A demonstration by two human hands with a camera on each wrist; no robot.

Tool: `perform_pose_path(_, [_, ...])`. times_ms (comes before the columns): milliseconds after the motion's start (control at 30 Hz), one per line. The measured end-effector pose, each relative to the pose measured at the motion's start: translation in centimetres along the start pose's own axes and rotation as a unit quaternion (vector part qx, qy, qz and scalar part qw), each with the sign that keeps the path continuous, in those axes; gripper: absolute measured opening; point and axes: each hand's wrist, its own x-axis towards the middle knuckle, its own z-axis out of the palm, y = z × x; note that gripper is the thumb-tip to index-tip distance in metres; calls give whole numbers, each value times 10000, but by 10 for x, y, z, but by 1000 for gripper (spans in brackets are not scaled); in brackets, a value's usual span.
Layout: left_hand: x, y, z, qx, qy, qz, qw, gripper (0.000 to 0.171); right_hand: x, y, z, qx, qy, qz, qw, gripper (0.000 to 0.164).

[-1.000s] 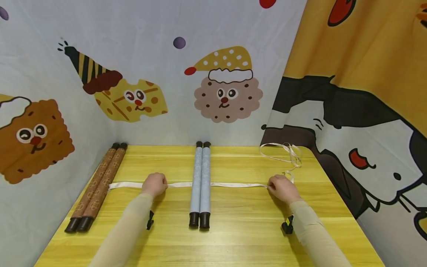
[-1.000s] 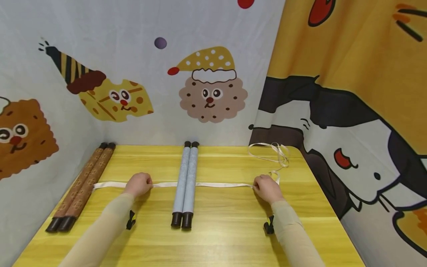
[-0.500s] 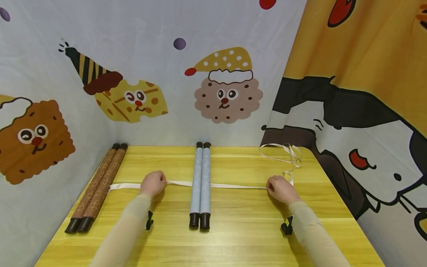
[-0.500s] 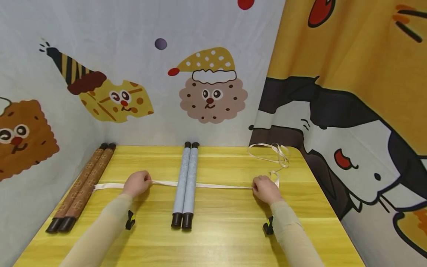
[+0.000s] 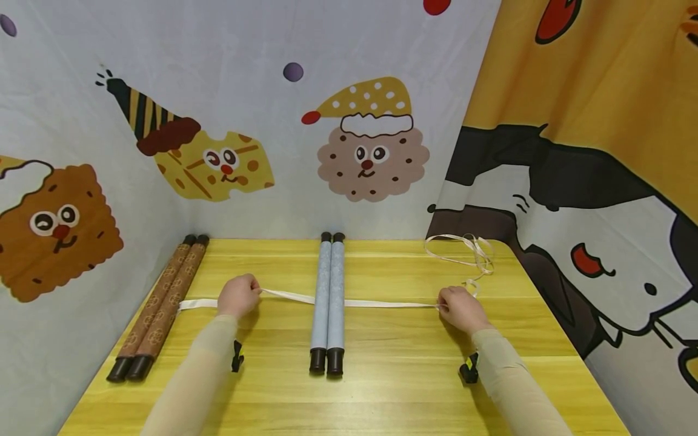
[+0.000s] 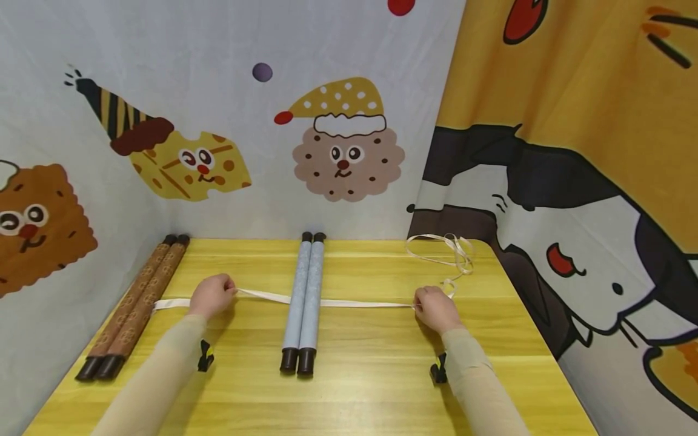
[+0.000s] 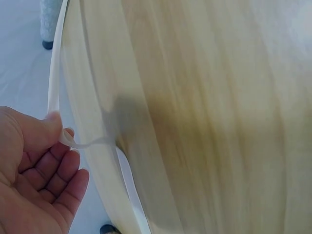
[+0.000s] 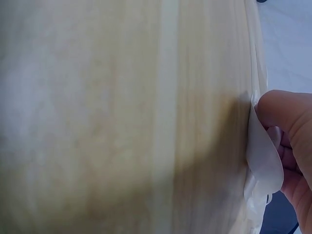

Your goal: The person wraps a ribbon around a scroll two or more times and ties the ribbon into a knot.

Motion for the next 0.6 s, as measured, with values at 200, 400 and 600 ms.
perform_pose_path(200, [0, -14, -12, -86, 100, -270, 9995, 15, -2, 0, -3, -55, 45, 46, 10000, 22])
perform_pose_path(400, [-2, -30, -28, -18, 216, -488, 9986, 15, -5, 2, -7, -103, 23, 229, 9997, 19])
perform_pose_path(600, [-2, -37, -43, -24, 327, -557, 9979, 15, -6, 4, -10, -99, -74, 343, 9993, 16])
